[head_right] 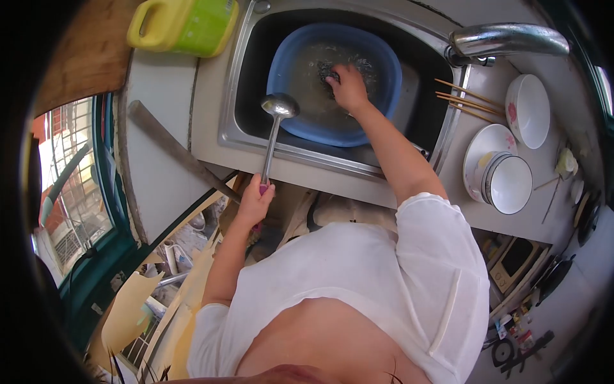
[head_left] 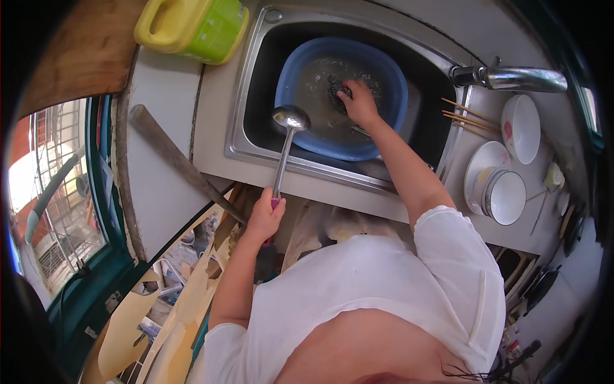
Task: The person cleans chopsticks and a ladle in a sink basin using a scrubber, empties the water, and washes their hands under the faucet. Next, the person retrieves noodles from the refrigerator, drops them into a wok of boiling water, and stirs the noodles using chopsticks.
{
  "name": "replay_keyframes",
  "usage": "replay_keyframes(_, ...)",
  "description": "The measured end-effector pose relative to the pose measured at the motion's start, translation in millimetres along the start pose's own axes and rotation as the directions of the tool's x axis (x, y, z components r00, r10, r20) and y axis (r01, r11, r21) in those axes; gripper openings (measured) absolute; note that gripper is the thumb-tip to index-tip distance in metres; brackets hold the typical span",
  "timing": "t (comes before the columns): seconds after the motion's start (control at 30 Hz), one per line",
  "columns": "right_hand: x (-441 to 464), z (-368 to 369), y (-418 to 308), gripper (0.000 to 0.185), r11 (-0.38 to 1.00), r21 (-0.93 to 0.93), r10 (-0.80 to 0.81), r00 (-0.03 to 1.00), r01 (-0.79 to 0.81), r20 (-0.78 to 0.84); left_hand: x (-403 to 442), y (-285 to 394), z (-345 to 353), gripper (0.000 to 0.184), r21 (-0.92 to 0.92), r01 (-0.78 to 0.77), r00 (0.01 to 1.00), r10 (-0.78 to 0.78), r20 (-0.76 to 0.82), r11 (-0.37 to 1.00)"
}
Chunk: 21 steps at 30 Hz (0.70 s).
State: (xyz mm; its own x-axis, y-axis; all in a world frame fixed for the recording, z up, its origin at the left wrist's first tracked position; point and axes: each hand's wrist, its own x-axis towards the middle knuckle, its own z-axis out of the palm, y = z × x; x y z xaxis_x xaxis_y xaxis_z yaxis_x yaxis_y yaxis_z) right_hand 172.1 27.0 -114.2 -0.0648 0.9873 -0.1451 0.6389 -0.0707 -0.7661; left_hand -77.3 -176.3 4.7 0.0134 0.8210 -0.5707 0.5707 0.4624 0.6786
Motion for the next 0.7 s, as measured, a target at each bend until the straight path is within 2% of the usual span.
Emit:
replay_keyframes(0.07, -30, -11, -35, 0.026, 0.99, 0.131, -0.047, 0.999, 0.049, -0.011, 3, 2, 1, 0.02, 0.002, -0.002, 0.999, 0.002, 0.034, 1.0)
replay_keyframes(0.13, -52, 1, -61, 0.028, 0.963, 0.123, -0.232, 0.97, 0.239, -0.067, 7, 8, 0, 0.02, 0.021, 0.007, 0.998, -0.009, 0.066, 1.0)
replay_keyframes(0.2, -59, 24, -82, 0.03, 0.919, 0.16, -0.36, 0.932, 0.361, -0.036, 10, 18, -2, 0.02, 0.095, -0.043, 0.994, 0.033, 0.1, 0.995)
replay_keyframes(0.27, -39, 24, -104, 0.031, 0.977, 0.179, -0.148, 0.974, 0.118, 0.169, 11, 23, -3, 0.02, 0.136, -0.057, 0.992, 0.041, 0.118, 0.989)
replay_keyframes(0.33, -12, 26, -99, 0.035, 0.957, 0.234, 0.078, 0.927, -0.173, 0.368, 12, 26, -7, 0.02, 0.15, -0.051, 0.993, 0.035, 0.111, 0.987)
replay_keyframes(0.4, 18, 35, -80, 0.04, 0.822, 0.313, 0.25, 0.795, -0.476, 0.553, 16, 13, -3, 0.02, 0.204, -0.078, 0.995, 0.063, 0.077, 0.976)
replay_keyframes(0.5, 9, 64, -55, 0.043, 0.419, 0.576, 0.41, 0.712, -0.702, 0.569, 12, 16, 2, 0.02, 0.219, -0.032, 0.997, 0.016, 0.07, 0.975)
replay_keyframes(0.6, -41, 43, -107, 0.042, 0.546, 0.631, 0.587, 0.789, -0.551, 0.181, 15, 21, 2, 0.02, 0.176, -0.015, 0.999, 0.006, 0.048, 0.984)
replay_keyframes(0.63, -54, 56, -109, 0.04, 0.734, 0.556, 0.513, 0.855, -0.389, -0.079, 13, 19, 4, 0.019, 0.169, -0.041, 0.998, 0.034, 0.047, 0.985)
replay_keyframes(0.7, -43, 59, -103, 0.038, 0.703, 0.589, 0.511, 0.859, -0.398, -0.03, 15, 16, 5, 0.019, 0.16, -0.103, 0.994, 0.098, 0.037, 0.982)
